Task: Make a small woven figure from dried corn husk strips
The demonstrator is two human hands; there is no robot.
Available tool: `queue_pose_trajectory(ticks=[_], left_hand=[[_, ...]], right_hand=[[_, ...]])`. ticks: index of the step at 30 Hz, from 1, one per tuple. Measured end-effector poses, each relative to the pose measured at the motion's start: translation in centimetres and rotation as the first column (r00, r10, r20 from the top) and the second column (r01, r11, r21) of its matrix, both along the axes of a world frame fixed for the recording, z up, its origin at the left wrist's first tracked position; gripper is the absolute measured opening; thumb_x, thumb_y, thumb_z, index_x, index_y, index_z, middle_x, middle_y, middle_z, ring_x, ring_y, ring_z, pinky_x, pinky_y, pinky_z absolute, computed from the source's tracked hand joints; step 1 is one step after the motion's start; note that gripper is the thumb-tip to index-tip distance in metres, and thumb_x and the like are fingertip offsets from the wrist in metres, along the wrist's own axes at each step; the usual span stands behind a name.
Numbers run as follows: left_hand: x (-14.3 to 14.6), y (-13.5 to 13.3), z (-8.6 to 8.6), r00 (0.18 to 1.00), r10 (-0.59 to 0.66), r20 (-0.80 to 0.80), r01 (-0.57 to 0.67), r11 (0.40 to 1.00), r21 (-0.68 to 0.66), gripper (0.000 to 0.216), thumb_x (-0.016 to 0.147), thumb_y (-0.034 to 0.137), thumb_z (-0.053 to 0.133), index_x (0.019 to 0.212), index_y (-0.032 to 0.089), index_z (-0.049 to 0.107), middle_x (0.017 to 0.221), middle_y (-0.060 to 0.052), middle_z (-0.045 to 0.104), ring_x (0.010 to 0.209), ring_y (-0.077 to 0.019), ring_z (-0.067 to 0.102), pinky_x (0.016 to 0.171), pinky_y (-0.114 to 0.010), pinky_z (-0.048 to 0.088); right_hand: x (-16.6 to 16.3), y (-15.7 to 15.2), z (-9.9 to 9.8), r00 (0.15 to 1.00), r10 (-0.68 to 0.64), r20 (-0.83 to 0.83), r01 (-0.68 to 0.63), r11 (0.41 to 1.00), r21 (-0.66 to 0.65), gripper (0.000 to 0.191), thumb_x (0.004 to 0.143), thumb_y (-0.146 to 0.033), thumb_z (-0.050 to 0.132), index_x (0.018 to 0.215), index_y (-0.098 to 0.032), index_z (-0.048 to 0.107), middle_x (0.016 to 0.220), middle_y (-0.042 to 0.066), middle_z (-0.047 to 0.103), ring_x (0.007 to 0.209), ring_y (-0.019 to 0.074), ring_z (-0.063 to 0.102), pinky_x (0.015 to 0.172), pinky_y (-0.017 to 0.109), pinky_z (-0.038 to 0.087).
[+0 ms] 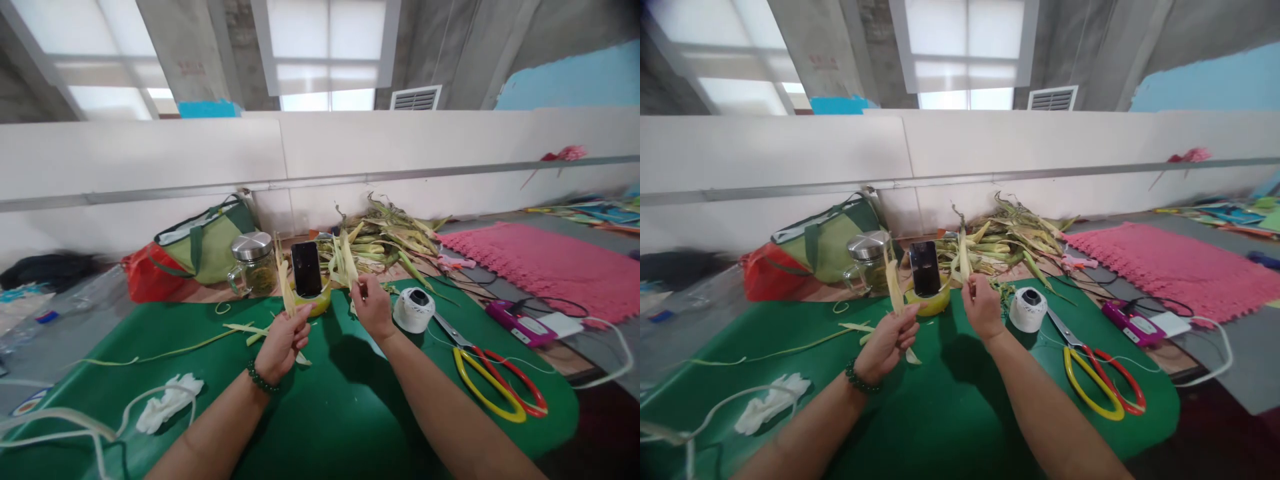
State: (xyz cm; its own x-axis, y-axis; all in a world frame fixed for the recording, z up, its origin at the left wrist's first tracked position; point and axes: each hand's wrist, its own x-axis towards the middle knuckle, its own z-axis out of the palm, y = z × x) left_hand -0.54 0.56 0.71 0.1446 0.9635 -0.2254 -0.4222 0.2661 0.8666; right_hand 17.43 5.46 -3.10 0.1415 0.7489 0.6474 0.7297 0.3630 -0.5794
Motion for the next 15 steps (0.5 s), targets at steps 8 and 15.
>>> queue_pose_trajectory(ticks=[8,15], left_hand=[[0.3,0.2,-1.1,0.999,-0.01,-0.046,0.011,1.0,0.022,0.051,0.049,0.046,0.082,0.06,0.017,0.042,0.043,0.013,0.028,0.038,-0.0006,0.022,0.038,-0.016,0.013],[-0.2,0.7,-0.8,0.984,0.026,-0.178,-0.014,0.997,0.072,0.045,0.049,0.043,0.081,0.061,0.016,0.047,0.041,0.012,0.031,0.035,-0.001,0.023,0.036,-0.017,0.014]], right_hand=[[-4.0,-4.3,0.5,0.739,0.41,0.535,-0.573,0.8,0.179,0.024,0.09,-0.015,0.04,0.088,-0.018,0.063,0.083,0.008,0.066,0.076,0.0176,0.058,0.074,0.03,0.047],[-3.4,-3.2,0.6,0.935,0.333,-0.123,-0.344,0.935,-0.082,0.038,0.069,-0.041,0.071,0.095,-0.018,0.056,0.078,0.003,0.059,0.06,0.0139,0.051,0.057,0.028,0.045]])
